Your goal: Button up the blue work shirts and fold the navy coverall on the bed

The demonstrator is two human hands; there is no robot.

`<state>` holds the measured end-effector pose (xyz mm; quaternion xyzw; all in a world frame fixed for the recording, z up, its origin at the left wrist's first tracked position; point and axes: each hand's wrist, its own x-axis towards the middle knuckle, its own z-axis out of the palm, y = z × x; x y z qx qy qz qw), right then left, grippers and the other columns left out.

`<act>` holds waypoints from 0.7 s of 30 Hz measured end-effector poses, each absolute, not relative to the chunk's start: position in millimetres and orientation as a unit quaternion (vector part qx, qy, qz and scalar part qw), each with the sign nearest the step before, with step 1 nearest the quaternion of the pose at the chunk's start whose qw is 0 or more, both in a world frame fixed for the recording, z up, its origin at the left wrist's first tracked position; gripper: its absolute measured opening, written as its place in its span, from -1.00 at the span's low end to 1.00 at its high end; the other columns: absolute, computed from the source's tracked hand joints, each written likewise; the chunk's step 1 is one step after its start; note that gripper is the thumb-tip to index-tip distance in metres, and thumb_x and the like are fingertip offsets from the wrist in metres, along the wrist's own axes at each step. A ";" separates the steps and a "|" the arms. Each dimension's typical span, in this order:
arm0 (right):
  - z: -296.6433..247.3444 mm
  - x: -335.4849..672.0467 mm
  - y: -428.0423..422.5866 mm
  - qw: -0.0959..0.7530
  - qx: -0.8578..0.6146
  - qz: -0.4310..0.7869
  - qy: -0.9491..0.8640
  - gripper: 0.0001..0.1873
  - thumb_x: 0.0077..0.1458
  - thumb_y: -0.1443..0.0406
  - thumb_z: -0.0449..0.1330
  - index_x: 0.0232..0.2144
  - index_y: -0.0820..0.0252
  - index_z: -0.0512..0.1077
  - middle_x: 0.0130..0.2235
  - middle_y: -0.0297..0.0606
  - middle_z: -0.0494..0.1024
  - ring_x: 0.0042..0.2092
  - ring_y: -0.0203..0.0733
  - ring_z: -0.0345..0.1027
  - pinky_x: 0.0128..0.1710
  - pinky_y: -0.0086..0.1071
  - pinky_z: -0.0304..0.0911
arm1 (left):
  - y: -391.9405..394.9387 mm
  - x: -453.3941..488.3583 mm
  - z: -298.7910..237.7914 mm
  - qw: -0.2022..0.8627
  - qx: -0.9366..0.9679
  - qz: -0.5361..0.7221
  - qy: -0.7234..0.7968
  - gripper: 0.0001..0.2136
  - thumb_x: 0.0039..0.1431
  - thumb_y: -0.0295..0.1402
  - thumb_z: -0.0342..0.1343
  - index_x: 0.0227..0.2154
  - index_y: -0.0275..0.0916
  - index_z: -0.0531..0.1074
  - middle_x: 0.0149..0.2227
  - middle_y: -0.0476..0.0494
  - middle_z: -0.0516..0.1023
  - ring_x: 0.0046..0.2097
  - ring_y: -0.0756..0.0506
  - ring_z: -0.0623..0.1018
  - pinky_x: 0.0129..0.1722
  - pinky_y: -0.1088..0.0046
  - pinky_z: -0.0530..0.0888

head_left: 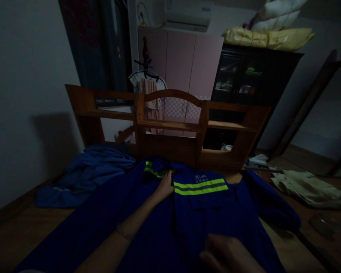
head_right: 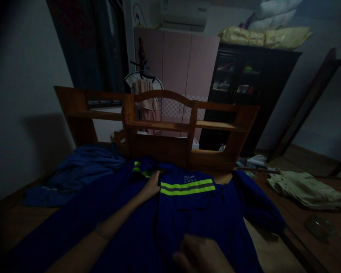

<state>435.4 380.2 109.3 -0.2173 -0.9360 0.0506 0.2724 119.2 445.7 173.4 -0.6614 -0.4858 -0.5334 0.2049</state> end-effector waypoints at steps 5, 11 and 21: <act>198.7 365.1 405.6 0.360 -0.142 -0.065 -0.920 -0.76 0.22 0.15 0.01 -0.31 0.10 0.42 -0.43 -0.32 0.50 -0.40 -0.24 0.36 -0.43 -0.46 0.04 | 443.3 122.4 174.2 0.207 -0.620 -0.538 -0.532 -0.63 -0.03 -0.49 0.15 -0.13 -0.23 0.22 -0.20 -0.22 0.45 -0.16 -0.18 0.51 -0.16 0.30 0.42; 211.1 292.5 492.3 0.399 -0.236 -0.142 -0.875 -0.76 0.17 0.28 0.05 -0.13 0.15 0.42 -0.21 -0.17 0.47 -0.21 -0.16 0.39 -0.26 -0.42 0.13 | 442.6 111.8 181.3 0.227 -0.599 -0.537 -0.550 -0.82 0.11 -0.48 -0.01 -0.20 -0.24 0.34 -0.14 -0.23 0.48 -0.06 -0.17 0.48 -0.04 0.26 0.39; 203.3 298.2 552.5 0.436 -0.217 -0.176 -0.856 -0.21 0.10 -0.06 0.08 0.22 0.30 0.12 -0.08 -0.02 0.34 -0.05 0.01 0.28 -0.04 -0.27 0.16 | 448.7 100.6 184.4 0.220 -0.611 -0.513 -0.561 -0.85 0.01 -0.55 0.09 -0.33 -0.25 0.44 -0.30 -0.13 0.52 -0.25 -0.10 0.51 -0.23 0.40 0.42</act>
